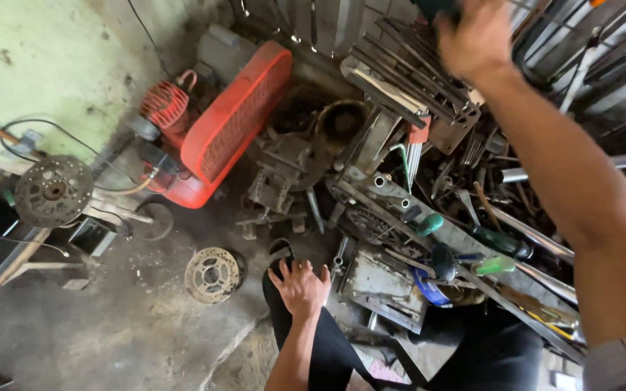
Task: The person sits in a cluttered workshop and organizes various metal tools and parts. They pick up items from a pile, wipe them with a dark cloth, and place them onto a wall-mounted grid rack. The person handles wrenches, metal rods, and pliers, cleaning them before arranging them on the rack.
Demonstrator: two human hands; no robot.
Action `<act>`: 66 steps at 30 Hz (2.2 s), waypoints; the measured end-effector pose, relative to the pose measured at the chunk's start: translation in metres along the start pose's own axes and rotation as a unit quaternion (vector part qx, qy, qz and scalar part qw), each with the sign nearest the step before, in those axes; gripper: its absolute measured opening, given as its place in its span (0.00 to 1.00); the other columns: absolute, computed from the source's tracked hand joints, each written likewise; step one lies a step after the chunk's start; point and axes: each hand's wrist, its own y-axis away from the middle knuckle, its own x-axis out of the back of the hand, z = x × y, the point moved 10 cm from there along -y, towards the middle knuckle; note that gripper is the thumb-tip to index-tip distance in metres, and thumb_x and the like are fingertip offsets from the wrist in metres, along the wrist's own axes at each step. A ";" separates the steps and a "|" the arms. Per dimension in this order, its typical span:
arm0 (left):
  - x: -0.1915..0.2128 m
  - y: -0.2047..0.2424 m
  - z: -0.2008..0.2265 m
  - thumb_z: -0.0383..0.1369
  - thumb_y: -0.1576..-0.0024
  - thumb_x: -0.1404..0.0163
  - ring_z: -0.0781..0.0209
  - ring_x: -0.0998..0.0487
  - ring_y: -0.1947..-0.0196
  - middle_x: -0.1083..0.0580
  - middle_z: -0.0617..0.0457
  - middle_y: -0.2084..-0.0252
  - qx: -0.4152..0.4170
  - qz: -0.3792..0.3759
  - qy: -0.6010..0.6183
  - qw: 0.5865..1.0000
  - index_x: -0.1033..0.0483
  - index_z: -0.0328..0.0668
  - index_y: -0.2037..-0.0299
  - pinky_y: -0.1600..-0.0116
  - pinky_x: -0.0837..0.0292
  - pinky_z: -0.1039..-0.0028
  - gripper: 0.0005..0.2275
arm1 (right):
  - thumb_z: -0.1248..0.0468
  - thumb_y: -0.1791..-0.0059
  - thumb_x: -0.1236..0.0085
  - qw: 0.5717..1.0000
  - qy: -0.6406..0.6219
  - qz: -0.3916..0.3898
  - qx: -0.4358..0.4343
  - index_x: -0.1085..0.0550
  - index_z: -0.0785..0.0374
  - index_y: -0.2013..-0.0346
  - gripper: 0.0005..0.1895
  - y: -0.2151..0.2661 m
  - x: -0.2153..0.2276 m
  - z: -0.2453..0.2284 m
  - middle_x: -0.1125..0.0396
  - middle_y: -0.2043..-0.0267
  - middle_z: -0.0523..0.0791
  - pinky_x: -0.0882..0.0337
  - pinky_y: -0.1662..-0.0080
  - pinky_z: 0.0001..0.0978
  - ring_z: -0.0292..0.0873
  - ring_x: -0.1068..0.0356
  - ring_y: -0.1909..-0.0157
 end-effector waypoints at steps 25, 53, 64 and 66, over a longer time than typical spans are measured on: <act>-0.001 0.000 0.002 0.55 0.44 0.53 0.46 0.36 0.34 0.23 0.51 0.45 0.013 -0.026 -0.012 0.999 0.19 0.46 0.51 0.29 0.57 0.39 0.24 | 0.49 0.42 0.54 0.947 -0.070 -0.295 -0.101 0.32 0.54 0.34 0.24 0.017 0.000 -0.106 0.39 0.35 0.55 0.31 0.39 0.52 0.59 0.34 0.37; -0.001 0.006 -0.001 0.56 0.42 0.55 0.49 0.38 0.32 0.25 0.52 0.43 0.017 -0.058 -0.036 0.998 0.19 0.45 0.51 0.28 0.56 0.41 0.25 | 0.53 0.45 0.48 0.902 -0.214 -0.347 -0.140 0.29 0.55 0.39 0.21 0.035 0.019 -0.051 0.35 0.40 0.50 0.39 0.34 0.52 0.55 0.37 0.36; -0.005 0.005 -0.002 0.57 0.40 0.57 0.47 0.38 0.31 0.24 0.52 0.43 0.015 -0.054 -0.047 0.997 0.19 0.47 0.49 0.27 0.58 0.40 0.25 | 0.57 0.46 0.40 0.934 -0.213 -0.282 0.042 0.26 0.57 0.41 0.20 0.006 -0.002 -0.125 0.35 0.49 0.50 0.28 0.48 0.52 0.53 0.30 0.50; -0.011 0.002 -0.005 0.57 0.42 0.56 0.47 0.38 0.31 0.24 0.52 0.43 0.017 -0.049 -0.050 0.997 0.19 0.47 0.49 0.28 0.58 0.40 0.26 | 0.58 0.47 0.40 0.927 -0.225 -0.295 0.051 0.25 0.55 0.42 0.18 0.013 -0.003 -0.123 0.36 0.51 0.48 0.28 0.51 0.50 0.51 0.31 0.52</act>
